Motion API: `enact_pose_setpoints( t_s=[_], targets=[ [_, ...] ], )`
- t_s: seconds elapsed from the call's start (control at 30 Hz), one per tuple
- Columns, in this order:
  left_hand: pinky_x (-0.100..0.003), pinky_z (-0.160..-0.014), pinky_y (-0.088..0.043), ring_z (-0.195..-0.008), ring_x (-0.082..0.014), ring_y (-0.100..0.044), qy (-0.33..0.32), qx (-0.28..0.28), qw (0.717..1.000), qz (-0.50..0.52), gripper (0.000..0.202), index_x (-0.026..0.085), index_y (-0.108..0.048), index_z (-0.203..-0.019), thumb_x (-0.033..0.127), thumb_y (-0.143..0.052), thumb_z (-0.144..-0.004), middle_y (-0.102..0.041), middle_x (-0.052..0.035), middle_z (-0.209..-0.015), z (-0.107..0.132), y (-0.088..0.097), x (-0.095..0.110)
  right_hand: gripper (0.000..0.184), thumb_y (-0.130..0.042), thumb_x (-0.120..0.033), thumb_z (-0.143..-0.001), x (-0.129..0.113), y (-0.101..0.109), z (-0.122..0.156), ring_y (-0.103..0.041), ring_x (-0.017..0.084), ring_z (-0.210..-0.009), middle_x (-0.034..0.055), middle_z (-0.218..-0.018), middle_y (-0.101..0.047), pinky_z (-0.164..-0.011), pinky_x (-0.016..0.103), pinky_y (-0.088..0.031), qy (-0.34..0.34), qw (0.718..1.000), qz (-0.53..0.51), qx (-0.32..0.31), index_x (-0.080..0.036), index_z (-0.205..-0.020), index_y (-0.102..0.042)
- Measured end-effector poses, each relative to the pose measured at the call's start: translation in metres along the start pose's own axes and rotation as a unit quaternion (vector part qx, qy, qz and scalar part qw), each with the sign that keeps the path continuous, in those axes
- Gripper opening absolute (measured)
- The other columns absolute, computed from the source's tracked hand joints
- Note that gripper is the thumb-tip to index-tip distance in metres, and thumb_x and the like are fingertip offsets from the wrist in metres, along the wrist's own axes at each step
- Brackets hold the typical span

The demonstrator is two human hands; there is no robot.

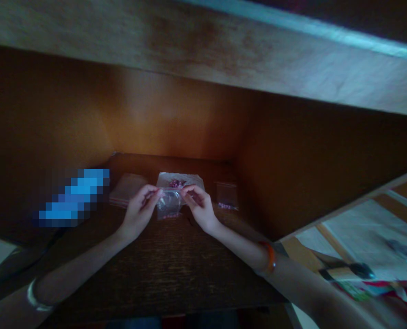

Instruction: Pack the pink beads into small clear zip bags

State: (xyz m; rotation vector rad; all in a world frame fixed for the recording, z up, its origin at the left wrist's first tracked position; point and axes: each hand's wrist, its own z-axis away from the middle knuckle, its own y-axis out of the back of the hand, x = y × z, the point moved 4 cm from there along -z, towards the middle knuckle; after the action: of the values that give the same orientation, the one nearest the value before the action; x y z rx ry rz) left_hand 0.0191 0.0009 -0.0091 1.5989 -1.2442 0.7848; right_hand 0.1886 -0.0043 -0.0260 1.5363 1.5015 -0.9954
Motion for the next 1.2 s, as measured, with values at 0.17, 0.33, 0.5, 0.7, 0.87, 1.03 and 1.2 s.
enact_pose_setpoints(
  t_s=[0.17, 0.33, 0.5, 0.7, 0.87, 1.03, 1.2],
  targets=[
    [-0.027, -0.072, -0.051, -0.078, -0.0163, -0.063, 0.026, -0.036, 0.996, 0.073, 0.018, 0.018, -0.058, -0.081, 0.036, -0.059, -0.077, -0.066, -0.0011, -0.080, -0.001, -0.005, -0.006, 0.010, -0.062, -0.032, -0.077, 0.008, -0.002, 0.000, -0.057, 0.015, -0.076, -0.0004, -0.079, -0.060, -0.074, 0.031, -0.047, -0.033, 0.998, -0.049, 0.001, -0.022, -0.077, -0.060],
    [-0.032, -0.079, -0.051, -0.084, -0.0185, -0.064, 0.013, -0.098, 0.993, 0.062, 0.020, 0.018, -0.063, -0.088, 0.034, -0.058, -0.077, -0.069, -0.0037, -0.088, 0.001, -0.012, -0.001, 0.015, -0.068, -0.028, -0.071, 0.012, -0.014, 0.003, -0.058, 0.013, -0.075, -0.0014, -0.082, -0.062, -0.076, 0.031, -0.049, -0.056, 0.990, -0.083, -0.101, -0.022, -0.083, -0.060],
    [-0.030, -0.075, -0.053, -0.081, -0.0185, -0.065, 0.019, -0.072, 0.996, 0.051, 0.021, 0.017, -0.065, -0.087, 0.035, -0.058, -0.077, -0.070, -0.0037, -0.085, 0.001, -0.008, -0.001, 0.028, -0.073, -0.021, -0.063, 0.016, -0.018, 0.007, -0.056, 0.010, -0.062, -0.0040, -0.073, -0.061, -0.062, 0.026, -0.049, -0.066, 0.988, -0.040, -0.137, -0.020, -0.087, -0.060],
    [-0.030, -0.073, -0.054, -0.080, -0.0194, -0.066, 0.026, -0.053, 0.996, 0.063, 0.023, 0.017, -0.065, -0.085, 0.037, -0.061, -0.075, -0.071, -0.0041, -0.084, -0.001, -0.007, -0.004, 0.013, -0.067, -0.017, -0.069, 0.015, -0.017, 0.008, -0.059, 0.011, -0.065, -0.0023, -0.075, -0.065, -0.065, 0.027, -0.049, -0.062, 0.988, -0.015, -0.144, -0.019, -0.080, -0.062],
    [-0.030, -0.074, -0.054, -0.081, -0.0184, -0.066, 0.014, -0.057, 0.996, 0.069, 0.021, 0.017, -0.066, -0.087, 0.035, -0.061, -0.076, -0.071, -0.0045, -0.087, 0.000, -0.006, -0.002, 0.007, -0.066, -0.018, -0.071, 0.014, -0.015, 0.007, -0.058, 0.011, -0.064, -0.0024, -0.072, -0.065, -0.063, 0.027, -0.049, -0.055, 0.989, 0.027, -0.136, -0.020, -0.078, -0.064],
    [-0.028, -0.067, -0.055, -0.073, -0.0170, -0.066, 0.022, -0.038, 0.996, 0.078, 0.020, 0.017, -0.065, -0.084, 0.034, -0.061, -0.075, -0.071, -0.0033, -0.081, -0.001, -0.005, -0.001, 0.007, -0.060, -0.025, -0.077, 0.018, -0.015, 0.006, -0.059, 0.012, -0.068, -0.0011, -0.078, -0.066, -0.067, 0.029, -0.049, -0.050, 0.991, 0.005, -0.126, -0.021, -0.081, -0.065],
    [-0.026, -0.063, -0.054, -0.067, -0.0154, -0.065, 0.031, -0.045, 0.994, 0.090, 0.018, 0.017, -0.064, -0.078, 0.034, -0.061, -0.075, -0.070, -0.0020, -0.074, -0.001, -0.006, -0.001, 0.009, -0.059, -0.030, -0.079, 0.009, -0.006, 0.002, -0.059, 0.013, -0.075, -0.0014, -0.080, -0.063, -0.073, 0.028, -0.048, -0.029, 0.999, -0.032, -0.025, -0.023, -0.083, -0.062]
  ],
)
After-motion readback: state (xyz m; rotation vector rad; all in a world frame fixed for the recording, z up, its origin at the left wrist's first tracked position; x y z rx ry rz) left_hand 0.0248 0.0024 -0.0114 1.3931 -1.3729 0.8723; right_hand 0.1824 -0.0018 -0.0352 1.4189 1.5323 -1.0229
